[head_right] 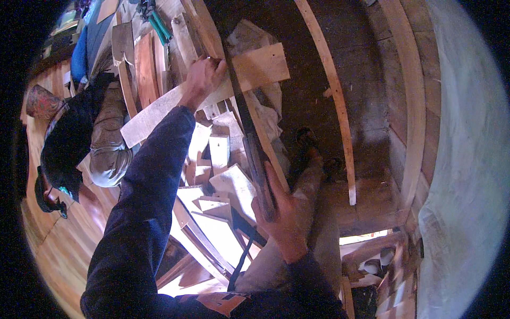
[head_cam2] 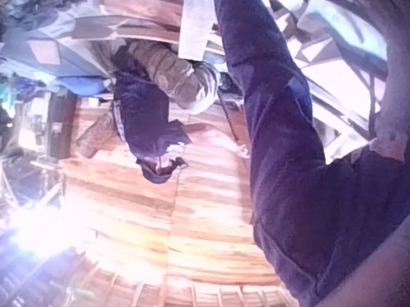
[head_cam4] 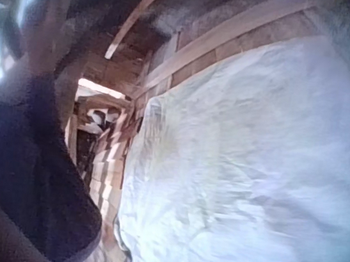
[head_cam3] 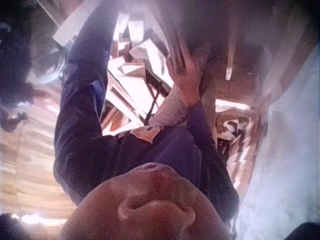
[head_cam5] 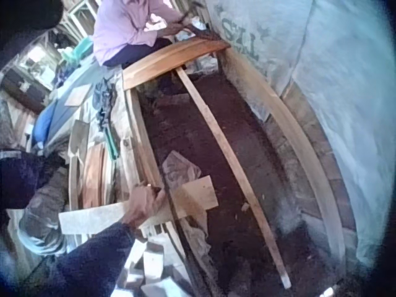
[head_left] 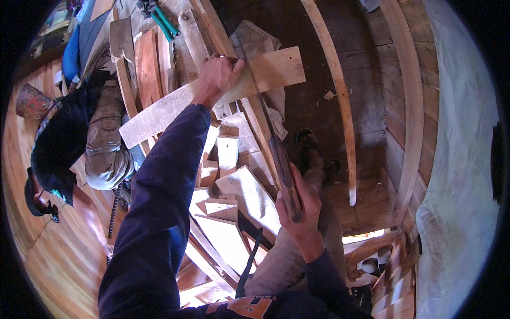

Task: The person assembles a wooden structure by fitting planks into a frame and securing them with a hammer. They also sort through a pile of wooden scraps to select appropriate pieces for the assembly.

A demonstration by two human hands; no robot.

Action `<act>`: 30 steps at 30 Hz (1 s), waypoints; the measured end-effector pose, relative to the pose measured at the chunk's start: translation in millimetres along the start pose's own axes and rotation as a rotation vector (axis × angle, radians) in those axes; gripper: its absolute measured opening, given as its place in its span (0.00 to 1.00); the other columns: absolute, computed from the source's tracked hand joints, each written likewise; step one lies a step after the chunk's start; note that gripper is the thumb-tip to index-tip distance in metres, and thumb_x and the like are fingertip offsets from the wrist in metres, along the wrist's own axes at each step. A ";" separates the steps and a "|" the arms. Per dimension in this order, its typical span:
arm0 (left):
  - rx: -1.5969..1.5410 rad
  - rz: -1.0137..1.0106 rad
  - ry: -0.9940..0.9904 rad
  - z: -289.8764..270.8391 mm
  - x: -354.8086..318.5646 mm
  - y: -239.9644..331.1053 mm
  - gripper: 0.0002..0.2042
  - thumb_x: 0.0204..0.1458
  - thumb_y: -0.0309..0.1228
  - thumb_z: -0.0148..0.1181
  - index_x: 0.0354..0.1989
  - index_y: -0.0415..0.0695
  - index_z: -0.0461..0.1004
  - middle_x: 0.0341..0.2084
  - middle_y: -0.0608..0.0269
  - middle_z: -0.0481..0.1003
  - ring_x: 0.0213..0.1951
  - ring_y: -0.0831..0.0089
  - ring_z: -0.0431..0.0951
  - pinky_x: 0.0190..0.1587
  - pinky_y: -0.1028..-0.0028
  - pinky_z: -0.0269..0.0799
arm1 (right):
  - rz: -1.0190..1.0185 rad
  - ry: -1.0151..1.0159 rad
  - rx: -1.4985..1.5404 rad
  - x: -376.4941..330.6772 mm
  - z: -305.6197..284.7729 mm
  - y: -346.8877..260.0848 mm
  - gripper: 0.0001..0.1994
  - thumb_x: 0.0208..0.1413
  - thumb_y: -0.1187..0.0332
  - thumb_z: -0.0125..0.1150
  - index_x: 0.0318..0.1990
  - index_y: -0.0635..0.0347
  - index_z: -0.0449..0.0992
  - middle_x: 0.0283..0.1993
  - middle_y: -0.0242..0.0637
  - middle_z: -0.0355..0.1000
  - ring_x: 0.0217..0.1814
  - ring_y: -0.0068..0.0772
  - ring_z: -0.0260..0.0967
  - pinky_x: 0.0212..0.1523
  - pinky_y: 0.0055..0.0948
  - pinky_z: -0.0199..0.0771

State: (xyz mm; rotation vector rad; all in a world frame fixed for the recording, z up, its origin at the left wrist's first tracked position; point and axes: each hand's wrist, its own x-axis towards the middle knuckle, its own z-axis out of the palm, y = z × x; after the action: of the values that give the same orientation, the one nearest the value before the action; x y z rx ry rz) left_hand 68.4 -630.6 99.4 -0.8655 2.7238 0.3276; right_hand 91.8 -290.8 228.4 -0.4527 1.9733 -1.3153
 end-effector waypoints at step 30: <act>0.122 0.030 0.203 -17.0 -67.8 -28.3 0.24 0.59 0.52 0.45 0.54 0.47 0.70 0.48 0.51 0.71 0.52 0.52 0.68 0.53 0.54 0.59 | 0.039 0.012 0.068 43.6 19.3 -18.7 0.26 0.55 0.73 0.57 0.64 0.62 0.65 0.43 0.44 0.76 0.39 0.21 0.74 0.42 0.25 0.74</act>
State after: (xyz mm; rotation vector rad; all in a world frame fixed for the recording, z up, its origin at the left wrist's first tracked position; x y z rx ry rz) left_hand 135.3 -622.1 132.9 -0.8687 2.9086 0.0809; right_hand 74.1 -338.7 224.9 -0.3723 1.9314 -1.3587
